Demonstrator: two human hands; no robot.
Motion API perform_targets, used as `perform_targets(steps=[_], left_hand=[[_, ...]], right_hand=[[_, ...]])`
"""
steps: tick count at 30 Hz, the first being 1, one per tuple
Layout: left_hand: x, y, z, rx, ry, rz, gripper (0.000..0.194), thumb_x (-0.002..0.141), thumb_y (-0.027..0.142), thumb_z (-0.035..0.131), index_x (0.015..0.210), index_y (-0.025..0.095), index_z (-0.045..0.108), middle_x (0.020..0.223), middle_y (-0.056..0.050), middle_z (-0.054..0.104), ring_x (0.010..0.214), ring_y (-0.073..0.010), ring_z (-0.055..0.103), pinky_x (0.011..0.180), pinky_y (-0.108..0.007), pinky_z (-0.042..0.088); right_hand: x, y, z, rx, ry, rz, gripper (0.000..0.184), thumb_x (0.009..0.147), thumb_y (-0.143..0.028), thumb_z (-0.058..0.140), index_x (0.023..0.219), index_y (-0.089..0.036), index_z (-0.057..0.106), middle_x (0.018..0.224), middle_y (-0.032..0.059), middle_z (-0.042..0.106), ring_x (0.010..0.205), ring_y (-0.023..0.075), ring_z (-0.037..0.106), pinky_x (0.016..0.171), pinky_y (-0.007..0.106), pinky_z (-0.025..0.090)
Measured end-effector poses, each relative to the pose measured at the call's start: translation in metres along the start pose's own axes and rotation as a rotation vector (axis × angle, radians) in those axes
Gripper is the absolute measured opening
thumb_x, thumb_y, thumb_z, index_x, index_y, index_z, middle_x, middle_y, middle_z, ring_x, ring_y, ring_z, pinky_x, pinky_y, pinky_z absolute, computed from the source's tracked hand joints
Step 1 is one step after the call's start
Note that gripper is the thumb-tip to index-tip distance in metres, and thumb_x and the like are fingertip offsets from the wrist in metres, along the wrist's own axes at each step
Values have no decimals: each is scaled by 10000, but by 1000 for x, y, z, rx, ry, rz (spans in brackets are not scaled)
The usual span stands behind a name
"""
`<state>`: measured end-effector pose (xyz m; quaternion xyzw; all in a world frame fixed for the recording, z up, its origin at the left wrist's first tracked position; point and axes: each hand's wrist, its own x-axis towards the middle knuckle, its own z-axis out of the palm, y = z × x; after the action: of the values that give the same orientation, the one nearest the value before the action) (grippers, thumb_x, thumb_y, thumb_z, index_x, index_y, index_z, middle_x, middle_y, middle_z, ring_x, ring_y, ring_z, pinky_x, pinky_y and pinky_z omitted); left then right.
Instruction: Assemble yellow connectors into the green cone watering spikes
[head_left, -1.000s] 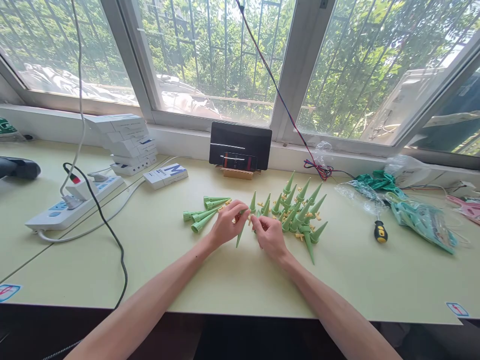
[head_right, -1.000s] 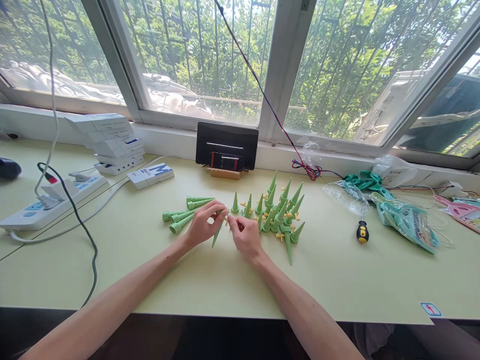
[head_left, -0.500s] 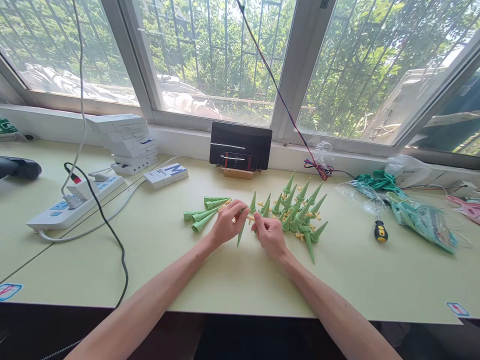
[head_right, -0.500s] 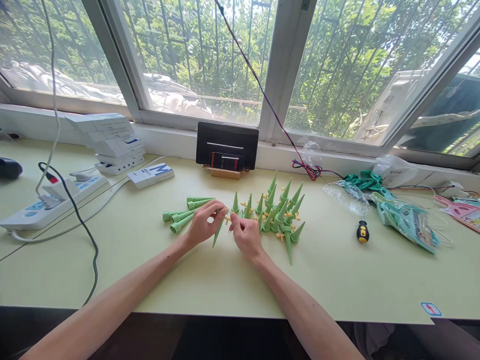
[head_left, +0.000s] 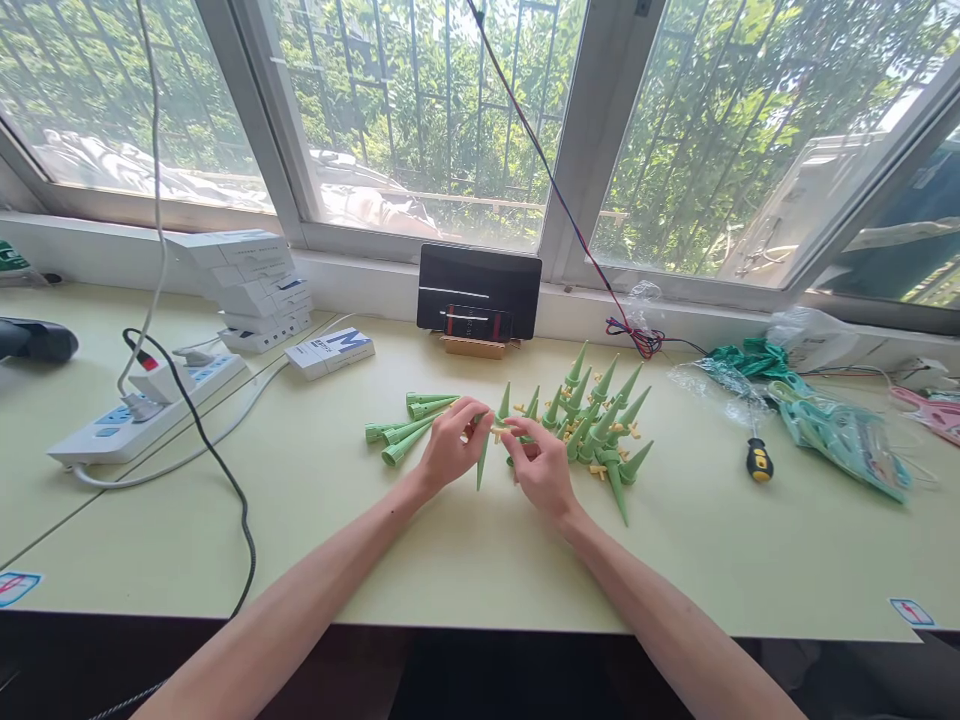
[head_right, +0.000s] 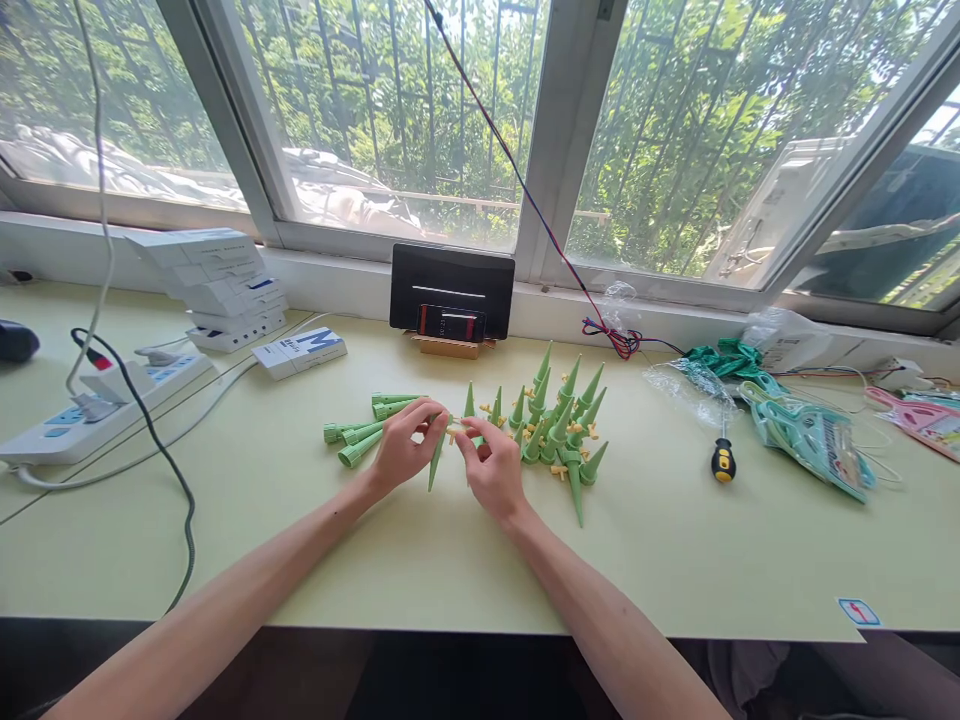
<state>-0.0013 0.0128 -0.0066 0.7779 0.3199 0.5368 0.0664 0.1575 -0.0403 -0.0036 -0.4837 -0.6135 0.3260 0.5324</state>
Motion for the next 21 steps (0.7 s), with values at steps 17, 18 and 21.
perform_targets(steps=[17, 18, 21], left_hand=[[1, 4, -1, -11, -22, 66, 123, 935, 202, 529, 830, 191, 591, 771, -14, 600, 583, -101, 517, 529, -222, 466], [1, 4, -1, -10, -27, 65, 124, 936, 205, 527, 832, 192, 592, 773, -14, 601, 579, -101, 517, 531, -223, 467], [1, 4, -1, -12, -35, 62, 134, 942, 218, 518, 835, 195, 595, 780, -16, 605, 571, -101, 518, 530, -226, 467]], right_hand=[[1, 1, 3, -53, -48, 16, 517, 934, -604, 456, 631, -193, 533, 443, -49, 395, 383, 95, 390, 408, 230, 309], [1, 1, 3, -58, -49, 23, 540, 936, -617, 443, 607, -195, 519, 421, -50, 378, 377, 97, 388, 409, 232, 306], [2, 2, 2, -66, -49, 35, 597, 937, -655, 401, 568, -196, 503, 391, -48, 369, 365, 100, 398, 412, 235, 317]])
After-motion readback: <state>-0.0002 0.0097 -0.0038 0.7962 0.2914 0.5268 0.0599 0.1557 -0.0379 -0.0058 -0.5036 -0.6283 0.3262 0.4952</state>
